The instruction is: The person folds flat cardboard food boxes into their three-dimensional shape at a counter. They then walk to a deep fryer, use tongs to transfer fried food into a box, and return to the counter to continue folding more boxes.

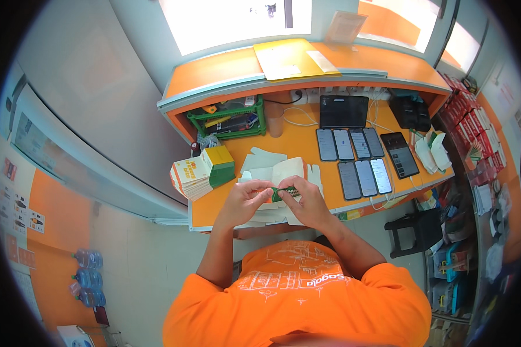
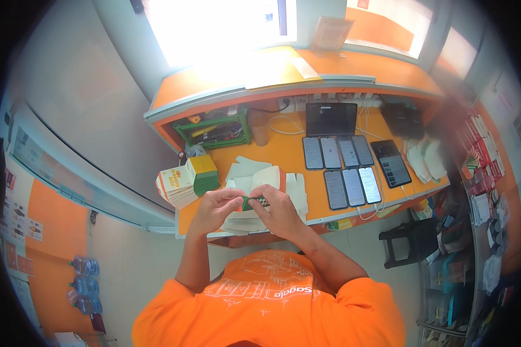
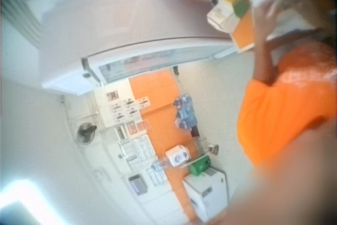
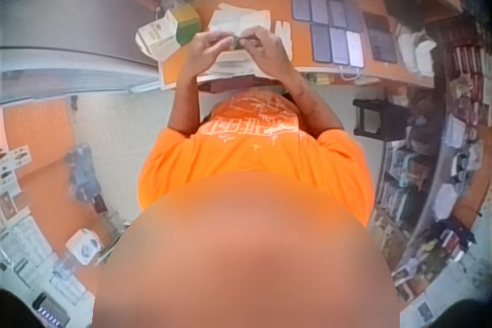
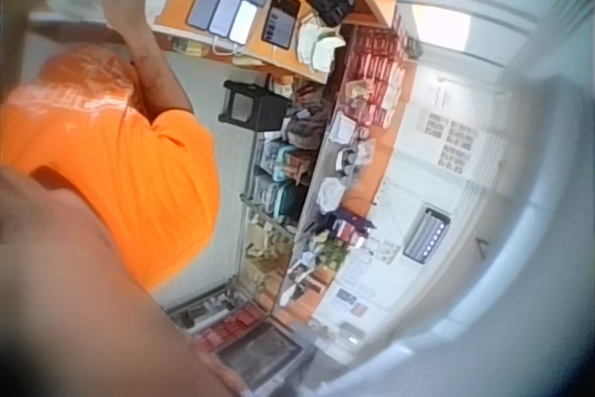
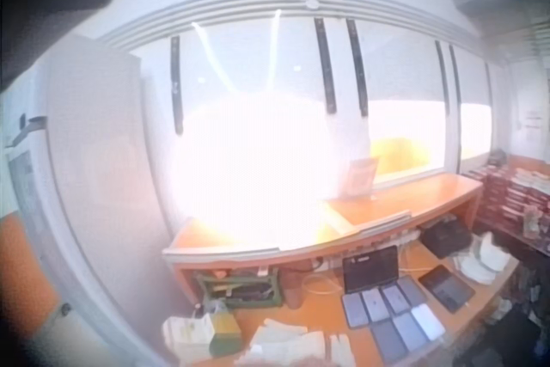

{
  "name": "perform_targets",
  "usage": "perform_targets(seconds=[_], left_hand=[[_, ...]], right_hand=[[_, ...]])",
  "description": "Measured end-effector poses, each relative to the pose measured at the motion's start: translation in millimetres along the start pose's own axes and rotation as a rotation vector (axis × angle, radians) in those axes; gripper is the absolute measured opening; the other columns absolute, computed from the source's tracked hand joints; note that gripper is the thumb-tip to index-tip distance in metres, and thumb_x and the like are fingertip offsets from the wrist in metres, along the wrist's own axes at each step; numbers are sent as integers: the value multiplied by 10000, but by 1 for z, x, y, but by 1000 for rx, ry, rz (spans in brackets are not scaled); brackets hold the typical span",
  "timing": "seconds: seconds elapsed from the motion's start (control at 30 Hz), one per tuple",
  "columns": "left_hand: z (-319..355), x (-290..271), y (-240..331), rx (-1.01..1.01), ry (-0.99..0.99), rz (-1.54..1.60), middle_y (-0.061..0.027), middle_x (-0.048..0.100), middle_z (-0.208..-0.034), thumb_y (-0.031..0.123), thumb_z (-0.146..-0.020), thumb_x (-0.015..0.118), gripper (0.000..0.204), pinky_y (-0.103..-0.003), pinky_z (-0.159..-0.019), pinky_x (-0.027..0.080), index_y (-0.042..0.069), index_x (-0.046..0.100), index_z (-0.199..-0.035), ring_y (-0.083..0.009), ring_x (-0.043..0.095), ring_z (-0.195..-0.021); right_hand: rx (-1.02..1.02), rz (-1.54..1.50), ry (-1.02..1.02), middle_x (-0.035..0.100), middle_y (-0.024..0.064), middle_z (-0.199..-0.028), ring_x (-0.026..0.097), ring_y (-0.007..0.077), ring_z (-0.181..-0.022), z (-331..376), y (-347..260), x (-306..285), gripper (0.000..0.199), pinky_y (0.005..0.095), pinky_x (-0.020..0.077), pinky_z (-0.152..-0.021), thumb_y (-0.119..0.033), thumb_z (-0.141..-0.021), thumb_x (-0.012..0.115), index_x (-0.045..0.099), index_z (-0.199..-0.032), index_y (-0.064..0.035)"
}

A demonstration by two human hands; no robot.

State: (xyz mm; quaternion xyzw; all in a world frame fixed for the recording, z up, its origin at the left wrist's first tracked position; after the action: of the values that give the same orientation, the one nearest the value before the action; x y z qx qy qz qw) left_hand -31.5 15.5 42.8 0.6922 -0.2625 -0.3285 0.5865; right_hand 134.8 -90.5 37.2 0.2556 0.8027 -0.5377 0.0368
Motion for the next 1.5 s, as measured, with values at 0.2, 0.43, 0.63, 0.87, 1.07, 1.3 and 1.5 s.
perform_targets(seconds=[0.2,0.43,0.63,0.87,1.07,1.3,1.5], left_hand=[[-1,0,4,-31,-45,-15,-46,660,-931,139,-940,663,231,-239,-709,495,-50,695,-1068,-88,589,-801],[0,-11,6,17,-132,-114,-49,611,-828,122,-935,645,164,-255,-713,468,-23,700,-988,-138,571,-827],[-11,-10,26,466,62,-638,-133,594,-978,164,-909,669,188,-336,-776,465,21,646,-1029,-236,548,-939],[-16,42,-24,195,416,-101,-142,569,-1112,286,-958,628,352,-347,-808,477,-5,545,-1140,-233,568,-1002],[-36,40,-61,162,578,-2,-41,570,-745,327,-1023,536,335,-286,-631,411,1,600,-981,-116,483,-693],[-37,43,-47,124,468,86,9,539,-690,345,-1017,552,350,-264,-586,398,21,589,-890,-75,450,-641],[-42,49,-37,71,300,215,-24,602,-714,336,-1024,533,368,-282,-621,428,11,599,-866,-90,511,-681]], right_hand=[[128,-12,-89,658,130,-900,664,254,-820,-3,-4,-6,144,343,518,-745,-95,-884,676,609,-974,-5],[459,-496,-303,664,31,-910,623,105,-800,-2,9,-1,180,269,522,-718,-156,-929,669,639,-1031,-11],[493,-566,-280,664,-17,-870,599,40,-725,6,32,6,180,215,523,-557,-165,-952,651,679,-1048,-16],[528,-588,37,697,40,-1022,636,94,-895,-9,26,10,249,238,527,-734,-193,-962,633,685,-1136,-23],[-138,375,193,669,100,-951,610,161,-950,-9,33,4,332,289,467,-902,-260,-985,578,659,-1135,24],[455,-412,186,609,26,-768,539,100,-735,-26,53,-16,423,274,455,-727,-391,-1017,528,678,-1049,4],[296,-163,417,509,-25,-593,436,65,-562,-23,73,-6,485,276,388,-519,-423,-1018,523,616,-774,-14]])
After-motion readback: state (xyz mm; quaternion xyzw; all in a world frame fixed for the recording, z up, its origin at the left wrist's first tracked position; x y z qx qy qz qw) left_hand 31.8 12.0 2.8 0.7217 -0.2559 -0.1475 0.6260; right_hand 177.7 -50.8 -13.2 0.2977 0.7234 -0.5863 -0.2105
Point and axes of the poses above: each hand's wrist, its own z-axis away from the middle knuckle, its own x-axis out of the palm, y = z × x, the point moved 1 cm from there along -z, towards the middle knuckle
